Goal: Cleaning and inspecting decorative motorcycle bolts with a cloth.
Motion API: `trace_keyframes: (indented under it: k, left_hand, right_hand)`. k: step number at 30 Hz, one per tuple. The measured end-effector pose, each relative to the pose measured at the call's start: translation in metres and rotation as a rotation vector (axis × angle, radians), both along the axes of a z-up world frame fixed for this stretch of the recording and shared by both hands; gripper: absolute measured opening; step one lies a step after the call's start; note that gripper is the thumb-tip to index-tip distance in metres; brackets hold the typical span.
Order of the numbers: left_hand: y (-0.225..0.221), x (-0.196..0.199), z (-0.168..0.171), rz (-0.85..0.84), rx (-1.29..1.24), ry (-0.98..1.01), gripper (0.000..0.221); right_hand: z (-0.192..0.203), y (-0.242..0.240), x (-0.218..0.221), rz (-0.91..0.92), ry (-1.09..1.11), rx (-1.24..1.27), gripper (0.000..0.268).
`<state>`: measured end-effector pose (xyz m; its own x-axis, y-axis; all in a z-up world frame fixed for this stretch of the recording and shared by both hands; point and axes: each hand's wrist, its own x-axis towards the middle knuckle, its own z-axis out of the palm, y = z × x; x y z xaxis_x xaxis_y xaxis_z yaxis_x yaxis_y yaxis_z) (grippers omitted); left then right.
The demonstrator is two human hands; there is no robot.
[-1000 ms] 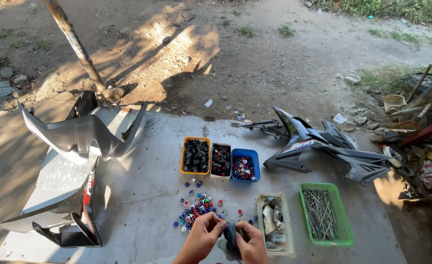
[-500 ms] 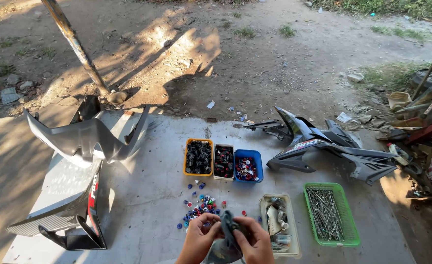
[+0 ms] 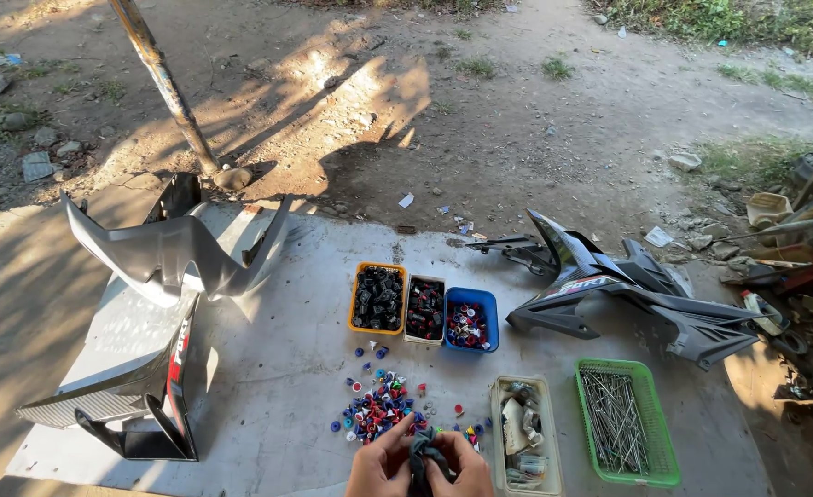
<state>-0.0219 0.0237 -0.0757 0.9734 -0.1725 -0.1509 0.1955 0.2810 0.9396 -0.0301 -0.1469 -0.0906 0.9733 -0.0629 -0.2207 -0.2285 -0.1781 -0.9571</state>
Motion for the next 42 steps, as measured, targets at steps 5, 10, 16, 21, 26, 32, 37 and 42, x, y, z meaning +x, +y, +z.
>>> trace_keyframes:
  k: [5, 10, 16, 21, 26, 32, 37, 42]
  left_hand:
    - [-0.011, -0.011, -0.043, 0.055, 0.819, -0.535, 0.055]
    - [-0.018, -0.016, -0.051, -0.082, 0.750, -0.438, 0.057]
    - [-0.007, 0.008, -0.029, 0.015, 0.045, 0.359, 0.032]
    - [0.008, 0.017, -0.057, -0.139, -0.179, 0.665, 0.032]
    - [0.015, 0.024, -0.037, -0.157, -0.271, 0.674, 0.047]
    - [0.011, 0.027, 0.037, -0.303, 0.077, 0.269, 0.030]
    - [0.005, 0.014, 0.000, -0.330, 0.461, -0.483, 0.027]
    - [0.009, 0.005, -0.021, -0.443, 0.745, -0.968, 0.043]
  right_hand:
    - [-0.019, -0.009, -0.003, 0.049, 0.042, -0.291, 0.027]
    - [-0.101, -0.063, 0.005, 0.393, -0.141, -0.296, 0.041]
    - [-0.033, -0.036, -0.001, 0.148, -0.184, -0.228, 0.025]
    - [-0.011, -0.032, 0.007, 0.189, -0.303, -0.168, 0.013]
    - [-0.035, -0.035, 0.004, 0.286, -0.379, -0.466, 0.025]
    - [-0.169, -0.060, -0.006, 0.337, -0.089, -0.700, 0.027]
    - [-0.201, -0.087, 0.002, 0.402, 0.212, 0.176, 0.039]
    - [-0.133, -0.101, -0.007, 0.716, 0.169, 0.118, 0.044]
